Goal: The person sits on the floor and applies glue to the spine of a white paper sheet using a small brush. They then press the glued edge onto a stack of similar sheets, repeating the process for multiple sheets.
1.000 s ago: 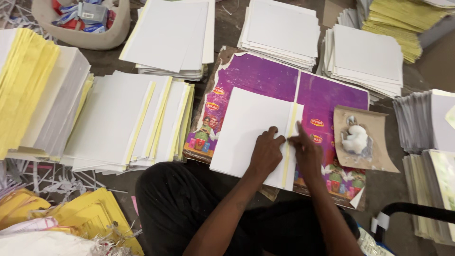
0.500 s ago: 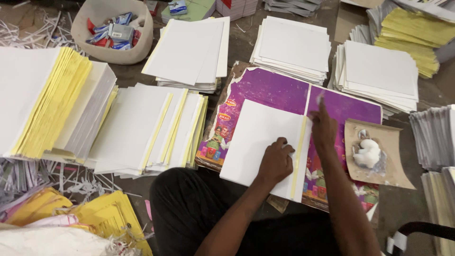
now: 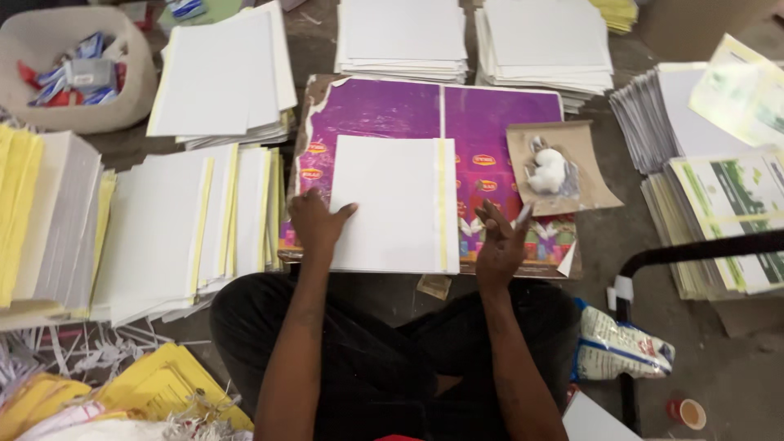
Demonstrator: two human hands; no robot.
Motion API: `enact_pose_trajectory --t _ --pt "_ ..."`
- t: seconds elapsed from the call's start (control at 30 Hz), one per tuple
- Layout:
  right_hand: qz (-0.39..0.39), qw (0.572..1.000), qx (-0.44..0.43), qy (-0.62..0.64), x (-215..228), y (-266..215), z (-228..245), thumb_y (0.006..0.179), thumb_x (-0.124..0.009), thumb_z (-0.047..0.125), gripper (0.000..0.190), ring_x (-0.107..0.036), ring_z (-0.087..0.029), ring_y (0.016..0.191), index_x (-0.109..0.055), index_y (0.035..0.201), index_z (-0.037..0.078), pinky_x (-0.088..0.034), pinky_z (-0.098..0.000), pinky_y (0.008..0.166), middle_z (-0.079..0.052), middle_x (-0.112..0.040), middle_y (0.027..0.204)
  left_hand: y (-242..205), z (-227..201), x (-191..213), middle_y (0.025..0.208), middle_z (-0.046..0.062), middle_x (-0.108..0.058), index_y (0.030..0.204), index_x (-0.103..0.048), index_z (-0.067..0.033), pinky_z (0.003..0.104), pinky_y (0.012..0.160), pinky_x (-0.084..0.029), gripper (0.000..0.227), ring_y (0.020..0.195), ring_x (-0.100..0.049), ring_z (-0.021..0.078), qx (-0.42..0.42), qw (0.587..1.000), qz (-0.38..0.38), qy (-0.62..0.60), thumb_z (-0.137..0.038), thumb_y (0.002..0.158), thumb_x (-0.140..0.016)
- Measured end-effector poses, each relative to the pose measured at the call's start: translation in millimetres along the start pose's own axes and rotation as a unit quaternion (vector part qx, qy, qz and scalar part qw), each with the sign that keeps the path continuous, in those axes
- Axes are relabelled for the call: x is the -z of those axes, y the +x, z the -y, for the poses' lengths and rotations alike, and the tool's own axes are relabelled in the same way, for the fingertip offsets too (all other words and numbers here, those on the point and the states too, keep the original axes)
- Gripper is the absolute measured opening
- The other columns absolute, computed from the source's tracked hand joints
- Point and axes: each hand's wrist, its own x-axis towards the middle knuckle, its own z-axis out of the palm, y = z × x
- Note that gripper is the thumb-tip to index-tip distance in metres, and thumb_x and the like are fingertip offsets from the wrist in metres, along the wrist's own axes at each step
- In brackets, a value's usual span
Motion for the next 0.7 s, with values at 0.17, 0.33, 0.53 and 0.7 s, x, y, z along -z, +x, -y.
enact_pose_trajectory --t 0.17,0.33,0.53,0.7 --pt "-0.002 0.999 -0.018 -0.035 3.0 2.1 4.9 0.114 -0.053 0.019 0.072 -0.078 -0.028 0.108 -0.006 0.167 0.004 -0.059 -0.0333 0.092 -0.022 -0.074 0.129 -8.4 2.2 19.9 0.11 0.022 -0.07 0.11 -0.07 0.0014 0.044 0.084 -0.056 0.063 0.098 -0.069 0.0329 -0.011 0.994 0.056 -0.089 -0.039 0.068 -0.095" --pt "0.008 0.998 -0.042 -0.047 6.9 6.4 5.2 0.114 -0.051 0.023 0.073 -0.079 -0.027 0.108 -0.003 0.166 0.005 -0.06 -0.0321 0.087 -0.02 -0.074 0.128 7.0 26.2 5.4 0.088 0.01 -0.076 0.101 -0.073 0.0005 0.038 0.072 -0.058 0.045 0.076 -0.073 0.0232 -0.007 0.979 0.058 -0.193 -0.023 0.069 -0.093" --pt "0.018 0.998 -0.042 -0.048 8.3 5.3 -2.6 0.115 -0.049 0.024 0.073 -0.078 -0.028 0.109 -0.001 0.167 0.005 -0.062 -0.0336 0.092 -0.02 -0.074 0.128 53.9 86.9 26.6 0.098 0.014 -0.075 0.112 -0.075 -0.002 0.038 0.078 -0.056 0.039 0.087 -0.071 0.0256 -0.045 0.991 -0.021 -0.121 -0.019 0.08 -0.089" --pt "0.017 0.995 -0.06 -0.075 5.7 4.0 -10.2 0.113 -0.051 0.023 0.075 -0.079 -0.028 0.106 -0.002 0.167 0.005 -0.063 -0.0348 0.09 -0.02 -0.076 0.126 103.8 167.7 114.0 0.1 0.018 -0.075 0.124 -0.076 -0.0038 0.041 0.083 -0.055 0.037 0.087 -0.069 0.0282 -0.156 0.966 -0.186 -0.086 -0.008 0.088 -0.083"
